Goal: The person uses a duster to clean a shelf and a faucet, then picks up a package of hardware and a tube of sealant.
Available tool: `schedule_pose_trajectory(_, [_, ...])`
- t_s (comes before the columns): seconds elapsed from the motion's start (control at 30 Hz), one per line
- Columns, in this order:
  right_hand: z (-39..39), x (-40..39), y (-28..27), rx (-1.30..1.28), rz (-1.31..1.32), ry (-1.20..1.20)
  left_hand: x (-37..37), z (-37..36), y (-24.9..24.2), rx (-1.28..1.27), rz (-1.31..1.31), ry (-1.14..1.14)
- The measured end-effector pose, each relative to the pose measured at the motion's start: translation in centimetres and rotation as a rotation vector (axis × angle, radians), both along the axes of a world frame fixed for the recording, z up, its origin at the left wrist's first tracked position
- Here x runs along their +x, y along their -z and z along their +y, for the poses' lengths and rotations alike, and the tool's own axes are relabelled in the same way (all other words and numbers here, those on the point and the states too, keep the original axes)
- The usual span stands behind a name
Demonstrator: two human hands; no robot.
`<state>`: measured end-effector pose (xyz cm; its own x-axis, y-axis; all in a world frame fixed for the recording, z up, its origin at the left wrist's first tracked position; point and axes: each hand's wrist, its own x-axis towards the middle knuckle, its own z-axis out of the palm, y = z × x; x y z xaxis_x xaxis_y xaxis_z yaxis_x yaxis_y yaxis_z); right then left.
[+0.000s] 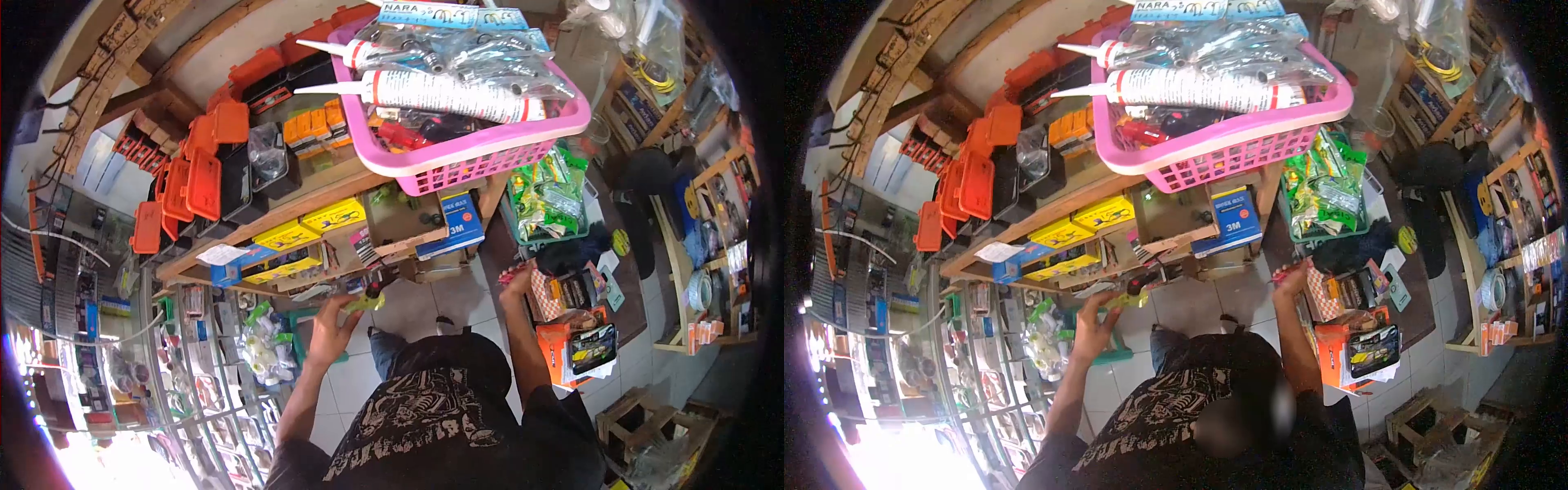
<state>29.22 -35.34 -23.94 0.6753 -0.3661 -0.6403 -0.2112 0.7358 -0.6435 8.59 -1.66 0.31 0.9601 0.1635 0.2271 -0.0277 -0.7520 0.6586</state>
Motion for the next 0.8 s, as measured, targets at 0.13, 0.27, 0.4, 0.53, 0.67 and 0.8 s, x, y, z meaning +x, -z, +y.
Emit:
schedule_pose_trajectory(0.13, [-0.2,-1.0,0.3,0.032,-0.074,-0.02,1.4,0.1,3.6,-0.446,0.053,-0.132])
schedule_pose_trajectory(0.27, [-1.6,-5.3,5.2,-0.193,0.196,-0.166,2.8,-1.0,5.1,-1.139,0.05,-0.241])
schedule_pose_trajectory(0.4, [2.9,-11.7,-6.3,-0.419,0.25,-0.705,3.3,-1.0,8.6,-1.363,0.111,-0.268])
schedule_pose_trajectory(0.53, [6.7,-10.7,-14.4,-0.355,-0.275,-1.212,5.0,-3.2,8.5,-1.364,0.182,-0.269])
schedule_pose_trajectory(0.67, [11.7,-6.9,-16.5,-0.261,-0.304,-1.242,8.1,-3.6,7.7,-1.298,0.17,-0.146])
schedule_pose_trajectory(0.8, [15.5,-1.3,-16.4,-0.324,-0.259,-1.079,12.8,-1.8,7.0,-1.246,0.168,-0.126])
